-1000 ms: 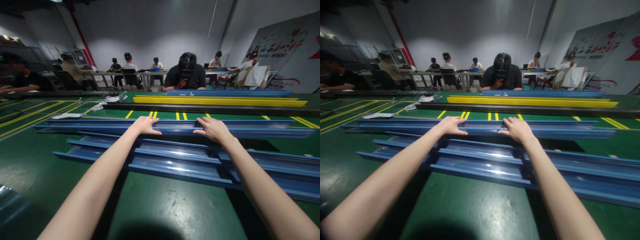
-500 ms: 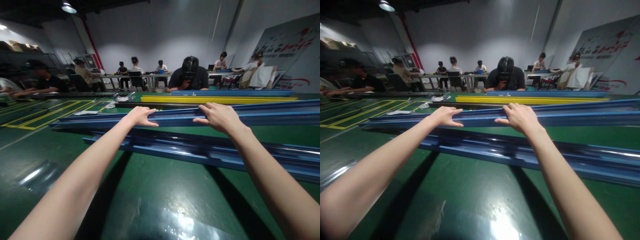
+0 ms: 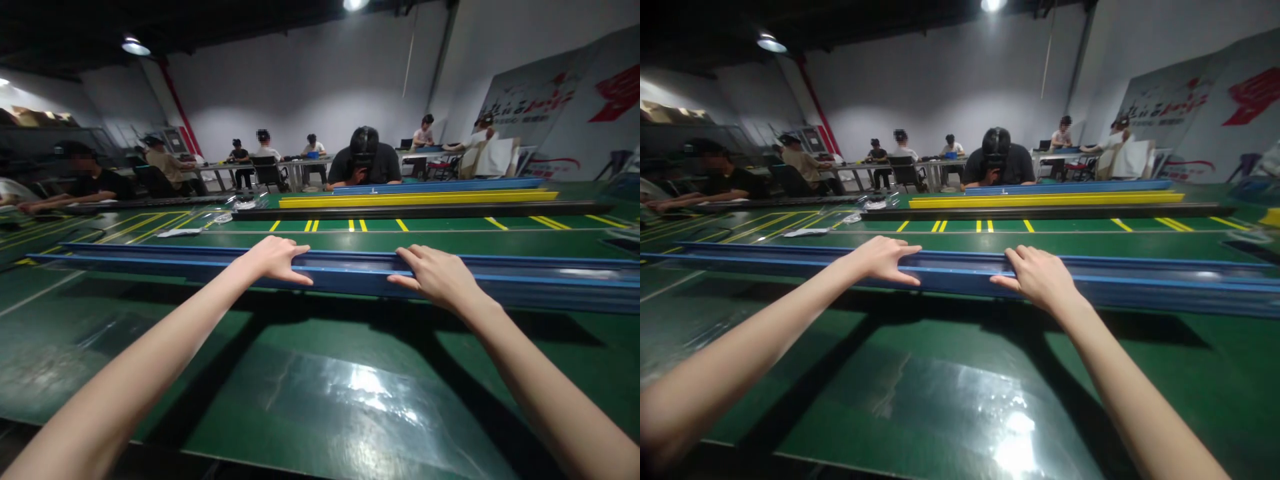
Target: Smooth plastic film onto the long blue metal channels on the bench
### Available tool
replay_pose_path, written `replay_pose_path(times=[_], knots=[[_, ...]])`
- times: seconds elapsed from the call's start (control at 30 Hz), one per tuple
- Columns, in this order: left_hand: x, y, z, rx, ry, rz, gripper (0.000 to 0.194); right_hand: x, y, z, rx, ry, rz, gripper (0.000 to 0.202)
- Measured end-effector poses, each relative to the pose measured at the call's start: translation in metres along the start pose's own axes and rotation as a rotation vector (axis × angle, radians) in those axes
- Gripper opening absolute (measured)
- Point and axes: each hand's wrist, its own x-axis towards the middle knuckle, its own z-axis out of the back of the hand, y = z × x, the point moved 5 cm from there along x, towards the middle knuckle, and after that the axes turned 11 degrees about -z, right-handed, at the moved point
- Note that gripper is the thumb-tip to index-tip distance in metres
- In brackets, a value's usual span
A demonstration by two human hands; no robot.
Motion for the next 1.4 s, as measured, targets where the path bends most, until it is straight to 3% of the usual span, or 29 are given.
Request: replay_pose_path(times=[0.23, 0.47, 1.07, 1.4], knots=[[-0.007, -0.043, -0.023, -0.048, -0.015, -0.105, 0.083, -0.056, 0.001, -0.02, 0.045, 0.011, -0.007, 0.062], [-0.004, -0.062, -0.046, -0.076, -0.01, -0.129, 0.081, -0.077, 0.003, -0.044, 0.051, 0.041, 0.009, 0.059], [0.005, -0.054, -0.081, -0.119, 0.012, -0.12, 0.085, -0.073, 0.015, -0.062, 0.07, 0.075, -0.018, 0.06], [-0.003, -0.052, -0.091, -0.197, -0.101, 0.102, 0.079, -0.064, 0.009, -0.069, 0.154, 0.166, -0.051, 0.066]])
